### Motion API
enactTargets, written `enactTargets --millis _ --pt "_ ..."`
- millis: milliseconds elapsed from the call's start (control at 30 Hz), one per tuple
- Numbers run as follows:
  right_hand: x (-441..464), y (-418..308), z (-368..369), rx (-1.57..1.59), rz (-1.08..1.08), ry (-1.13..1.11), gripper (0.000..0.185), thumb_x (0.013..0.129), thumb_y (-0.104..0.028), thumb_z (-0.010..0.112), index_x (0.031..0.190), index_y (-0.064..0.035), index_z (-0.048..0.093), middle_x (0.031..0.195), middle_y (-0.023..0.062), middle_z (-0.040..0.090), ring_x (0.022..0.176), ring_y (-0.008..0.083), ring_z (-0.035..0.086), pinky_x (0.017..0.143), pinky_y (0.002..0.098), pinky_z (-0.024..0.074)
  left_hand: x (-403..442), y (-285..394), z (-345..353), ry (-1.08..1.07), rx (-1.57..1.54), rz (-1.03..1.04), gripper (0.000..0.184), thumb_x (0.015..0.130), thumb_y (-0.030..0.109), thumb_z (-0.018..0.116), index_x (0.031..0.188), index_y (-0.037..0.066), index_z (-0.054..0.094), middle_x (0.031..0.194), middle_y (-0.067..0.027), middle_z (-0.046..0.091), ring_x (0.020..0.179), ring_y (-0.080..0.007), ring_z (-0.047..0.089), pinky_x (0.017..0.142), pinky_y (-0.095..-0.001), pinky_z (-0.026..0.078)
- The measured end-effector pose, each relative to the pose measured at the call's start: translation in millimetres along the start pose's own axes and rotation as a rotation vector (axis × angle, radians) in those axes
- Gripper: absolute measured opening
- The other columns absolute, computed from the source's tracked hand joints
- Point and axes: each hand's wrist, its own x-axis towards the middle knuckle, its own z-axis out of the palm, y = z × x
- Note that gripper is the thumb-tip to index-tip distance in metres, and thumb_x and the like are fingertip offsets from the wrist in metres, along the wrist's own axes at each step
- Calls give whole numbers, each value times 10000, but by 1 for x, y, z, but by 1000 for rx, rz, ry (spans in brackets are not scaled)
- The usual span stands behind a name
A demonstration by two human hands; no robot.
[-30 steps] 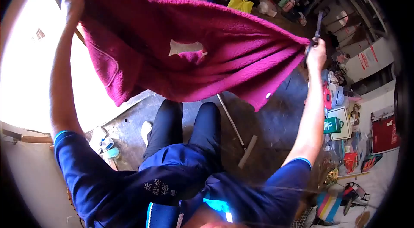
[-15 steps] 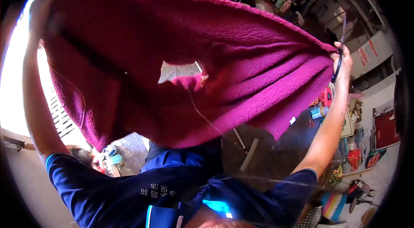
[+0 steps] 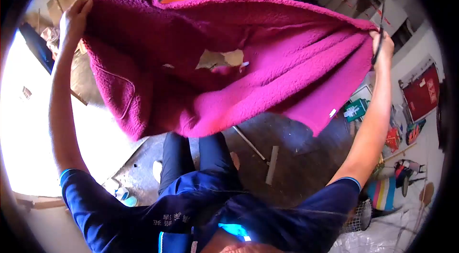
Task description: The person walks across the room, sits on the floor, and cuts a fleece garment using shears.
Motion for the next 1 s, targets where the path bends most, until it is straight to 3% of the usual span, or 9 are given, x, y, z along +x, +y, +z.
enactTargets --millis 67,200,333,467,533,767,833,1000 --pt "15 -4 -27 539 397 -130 244 763 -153 593 932 23 592 836 89 622 723 197 587 660 310 457 -8 6 29 -21 -83 0 278 846 353 561 967 118 647 867 -142 646 812 -249 631 722 -339 467" --pt "20 -29 -65 783 369 -292 233 768 -114 585 957 22 576 892 132 633 794 244 602 711 348 483 -47 21 95 -102 -212 -122 272 845 312 571 936 66 644 858 -156 647 809 -267 625 730 -356 462" --pt "10 -58 -70 581 342 -96 252 763 -109 610 957 52 586 900 133 634 793 233 603 707 328 473 -87 8 153 -160 -427 -195 267 828 288 589 925 45 640 848 -151 645 795 -269 617 736 -352 461" --pt "11 -12 -32 118 41 32 248 717 -116 644 929 11 641 813 85 634 747 166 572 684 303 445 -105 1 171 -163 -305 -287 251 817 286 595 905 57 646 822 -147 648 772 -261 627 717 -352 469" --pt "0 23 1 20 75 -58 217 701 -145 650 866 -5 643 772 86 641 724 163 582 677 314 450 -120 -7 169 -187 -261 -319 251 807 291 593 896 63 650 815 -147 648 784 -269 632 719 -354 471" --pt "-80 106 112 -66 134 -166 230 668 -192 677 793 -8 617 773 166 648 755 295 627 714 371 468 -154 -41 159 -213 -145 -385 261 817 306 542 903 80 640 854 -151 641 827 -305 614 753 -374 465" --pt "-90 89 120 -60 143 -162 254 664 -204 679 816 -9 617 799 188 646 793 312 629 741 377 469 -149 -59 154 -201 -195 -465 266 818 319 541 898 86 640 865 -145 641 838 -306 611 758 -375 465" --pt "-77 56 143 -57 132 -108 251 692 -211 641 881 -48 616 882 201 638 887 370 605 807 431 451 -115 -73 112 -86 -122 -399 265 814 335 546 898 100 634 881 -148 633 851 -315 602 762 -380 460"
